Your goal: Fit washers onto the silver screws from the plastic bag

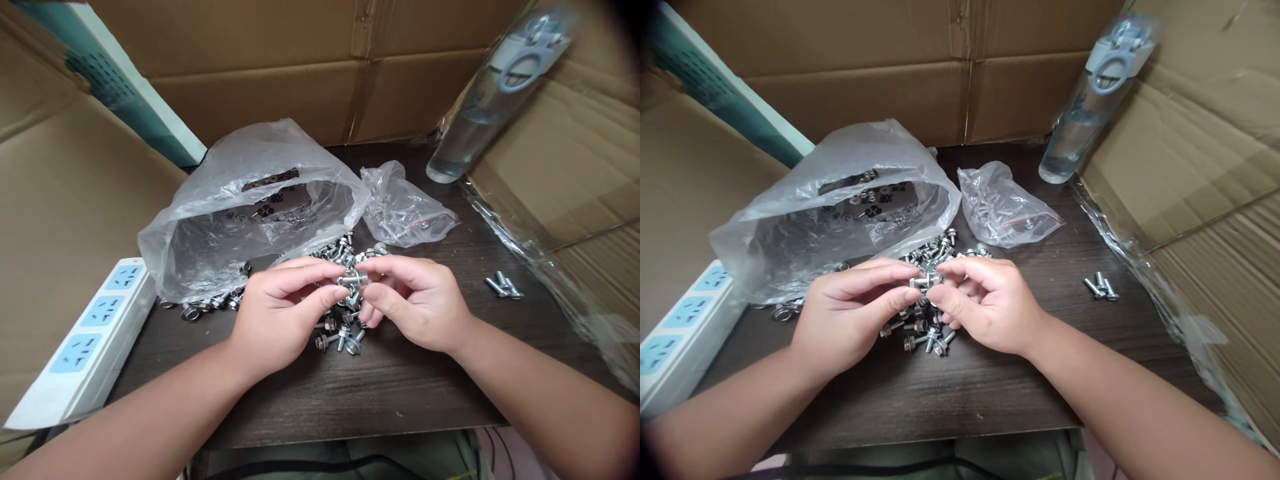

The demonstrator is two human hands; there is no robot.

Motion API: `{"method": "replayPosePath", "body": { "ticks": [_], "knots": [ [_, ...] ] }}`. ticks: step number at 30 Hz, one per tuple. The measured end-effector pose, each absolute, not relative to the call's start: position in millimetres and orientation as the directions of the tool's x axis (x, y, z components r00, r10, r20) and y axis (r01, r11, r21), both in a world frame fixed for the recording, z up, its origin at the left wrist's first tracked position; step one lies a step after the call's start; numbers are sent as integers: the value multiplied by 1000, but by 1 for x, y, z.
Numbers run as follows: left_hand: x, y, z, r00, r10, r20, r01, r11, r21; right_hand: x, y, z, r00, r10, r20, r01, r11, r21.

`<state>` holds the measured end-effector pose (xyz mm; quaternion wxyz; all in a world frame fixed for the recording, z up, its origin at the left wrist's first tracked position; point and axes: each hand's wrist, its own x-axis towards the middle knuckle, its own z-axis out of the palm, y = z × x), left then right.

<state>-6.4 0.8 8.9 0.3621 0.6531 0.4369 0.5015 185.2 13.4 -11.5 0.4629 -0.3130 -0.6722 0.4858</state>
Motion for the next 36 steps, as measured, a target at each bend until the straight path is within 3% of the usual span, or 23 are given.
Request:
{"method": "replayPosePath", "body": {
  "ticks": [5, 12, 17, 21, 27, 36],
  "knots": [
    [-7, 2, 9, 106, 952, 288, 192, -303, 933, 185, 11, -12, -350, 889, 295, -143, 261, -955],
    [-7, 2, 8, 110, 950, 292, 220, -309, 925, 183, 10, -11, -323, 896, 304, -51, 304, -951],
    [-7, 1, 10, 115, 944, 308, 270, -328, 905, 188, 14, -12, -418, 868, 269, 19, 304, -952],
    [-7, 2, 11, 119, 947, 298, 278, -320, 906, 190, 14, -13, -415, 887, 203, -17, 216, -976],
    [-8, 1, 10, 135, 945, 298, 257, -324, 910, 187, 12, -10, -382, 882, 275, -110, 252, -961],
    [-7, 1, 11, 142, 942, 303, 286, -332, 899, 186, 11, -10, -397, 890, 224, -54, 221, -974]
  ]
}}
